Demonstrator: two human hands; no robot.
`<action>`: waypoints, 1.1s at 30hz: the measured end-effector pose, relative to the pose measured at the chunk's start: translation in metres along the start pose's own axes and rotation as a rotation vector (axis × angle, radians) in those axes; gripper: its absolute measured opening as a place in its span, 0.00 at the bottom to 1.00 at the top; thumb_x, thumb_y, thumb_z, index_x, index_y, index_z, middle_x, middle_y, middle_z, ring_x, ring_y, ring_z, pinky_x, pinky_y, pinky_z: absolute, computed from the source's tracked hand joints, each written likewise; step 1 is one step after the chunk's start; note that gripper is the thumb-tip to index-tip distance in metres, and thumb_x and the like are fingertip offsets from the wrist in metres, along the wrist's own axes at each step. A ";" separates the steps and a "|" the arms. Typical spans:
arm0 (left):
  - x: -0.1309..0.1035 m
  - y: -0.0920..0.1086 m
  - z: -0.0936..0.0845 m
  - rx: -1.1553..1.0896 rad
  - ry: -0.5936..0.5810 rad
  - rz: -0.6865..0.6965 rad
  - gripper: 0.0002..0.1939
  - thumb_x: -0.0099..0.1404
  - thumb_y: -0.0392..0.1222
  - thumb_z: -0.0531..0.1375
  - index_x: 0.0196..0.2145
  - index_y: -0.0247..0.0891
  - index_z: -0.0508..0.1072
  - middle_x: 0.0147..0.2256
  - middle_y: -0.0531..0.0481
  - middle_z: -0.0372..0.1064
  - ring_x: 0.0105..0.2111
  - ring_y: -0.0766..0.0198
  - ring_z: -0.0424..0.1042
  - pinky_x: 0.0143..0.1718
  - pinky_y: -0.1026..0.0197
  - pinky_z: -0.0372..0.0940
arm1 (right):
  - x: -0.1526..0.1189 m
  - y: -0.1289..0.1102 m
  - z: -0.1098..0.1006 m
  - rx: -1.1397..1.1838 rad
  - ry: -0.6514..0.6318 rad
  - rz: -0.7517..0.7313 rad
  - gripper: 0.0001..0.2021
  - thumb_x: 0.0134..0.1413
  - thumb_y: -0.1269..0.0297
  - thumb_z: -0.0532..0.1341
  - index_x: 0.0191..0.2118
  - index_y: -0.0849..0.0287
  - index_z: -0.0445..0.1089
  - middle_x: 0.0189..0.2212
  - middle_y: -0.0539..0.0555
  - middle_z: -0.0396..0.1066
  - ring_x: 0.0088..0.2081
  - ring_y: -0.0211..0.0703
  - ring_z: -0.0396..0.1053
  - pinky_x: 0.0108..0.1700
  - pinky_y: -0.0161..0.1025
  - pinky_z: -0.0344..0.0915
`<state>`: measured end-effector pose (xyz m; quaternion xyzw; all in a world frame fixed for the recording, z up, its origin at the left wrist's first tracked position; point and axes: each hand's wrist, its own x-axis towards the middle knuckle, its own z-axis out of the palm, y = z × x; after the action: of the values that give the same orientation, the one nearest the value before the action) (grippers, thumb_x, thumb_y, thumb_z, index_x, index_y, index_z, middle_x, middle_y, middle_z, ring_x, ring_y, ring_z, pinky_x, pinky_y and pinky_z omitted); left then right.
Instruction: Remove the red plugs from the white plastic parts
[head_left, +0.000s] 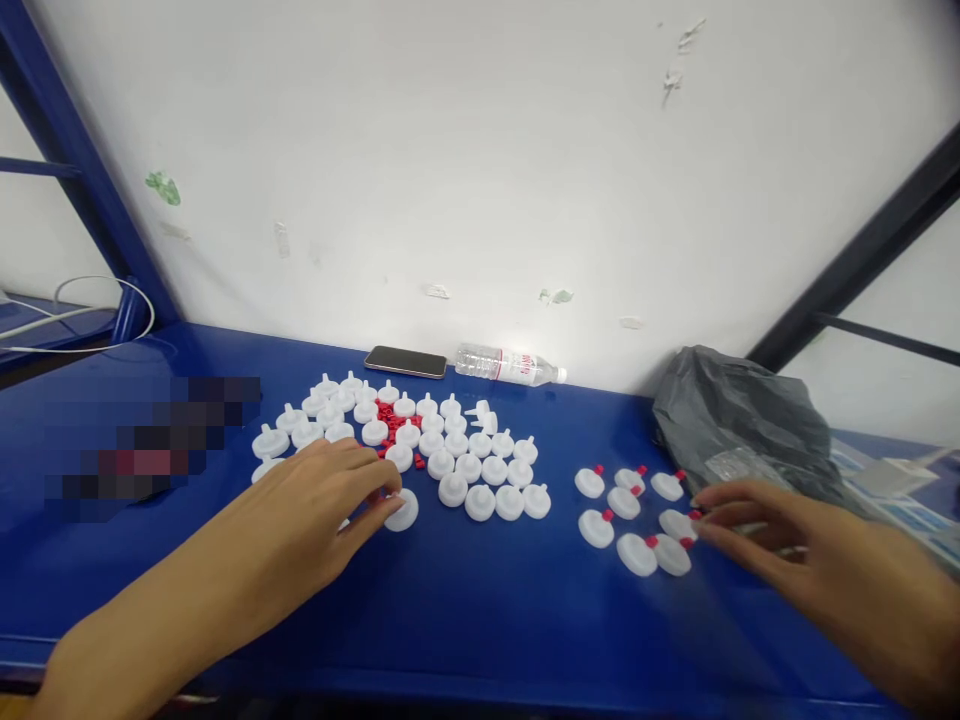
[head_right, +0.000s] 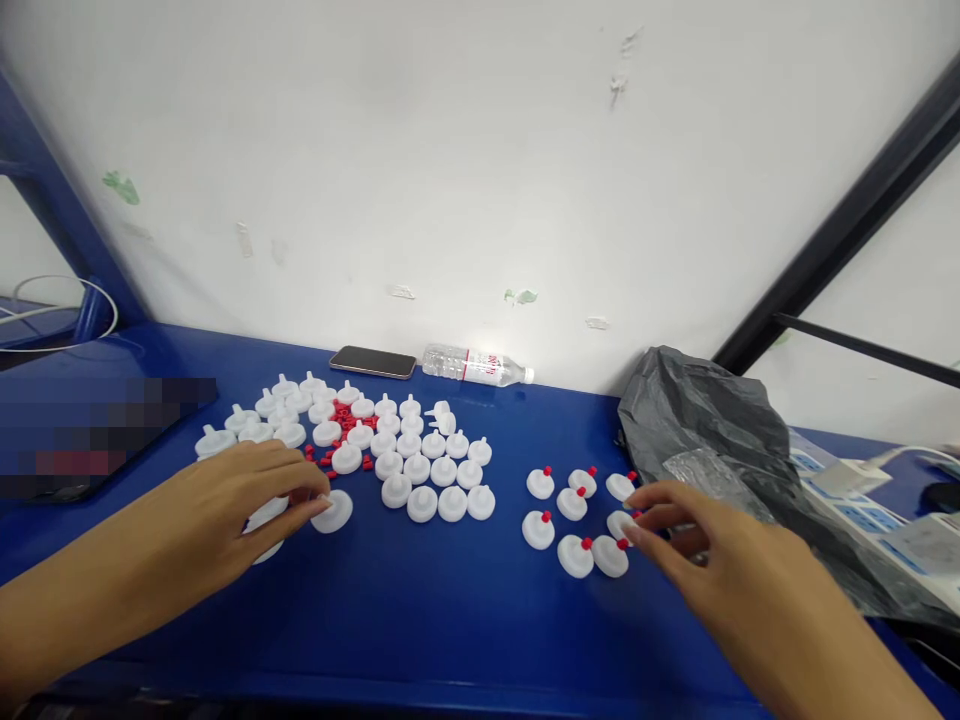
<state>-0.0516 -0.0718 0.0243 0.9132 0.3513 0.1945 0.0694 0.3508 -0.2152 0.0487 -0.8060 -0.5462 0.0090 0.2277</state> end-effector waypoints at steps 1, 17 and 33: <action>0.001 0.003 -0.002 -0.020 0.037 0.016 0.13 0.75 0.48 0.55 0.39 0.45 0.77 0.38 0.52 0.77 0.40 0.57 0.73 0.45 0.54 0.62 | -0.006 -0.012 -0.006 -0.024 0.095 -0.057 0.19 0.51 0.39 0.63 0.36 0.48 0.78 0.29 0.53 0.81 0.26 0.52 0.79 0.25 0.41 0.71; 0.004 0.024 -0.010 -0.164 0.238 0.080 0.09 0.73 0.47 0.60 0.40 0.45 0.80 0.36 0.54 0.80 0.37 0.60 0.75 0.45 0.56 0.65 | -0.030 -0.164 0.061 0.313 0.233 -0.710 0.11 0.65 0.60 0.66 0.51 0.51 0.74 0.45 0.47 0.82 0.41 0.43 0.81 0.43 0.36 0.75; 0.009 -0.004 0.029 0.449 -0.091 -0.041 0.10 0.70 0.33 0.59 0.35 0.40 0.79 0.35 0.46 0.78 0.41 0.47 0.74 0.46 0.42 0.57 | -0.031 -0.154 0.044 0.259 0.260 -0.760 0.09 0.65 0.61 0.65 0.50 0.50 0.75 0.42 0.44 0.82 0.36 0.38 0.80 0.36 0.33 0.72</action>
<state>-0.0357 -0.0625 -0.0008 0.9062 0.4009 0.0687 -0.1161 0.1921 -0.1808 0.0604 -0.5063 -0.7658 -0.1087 0.3813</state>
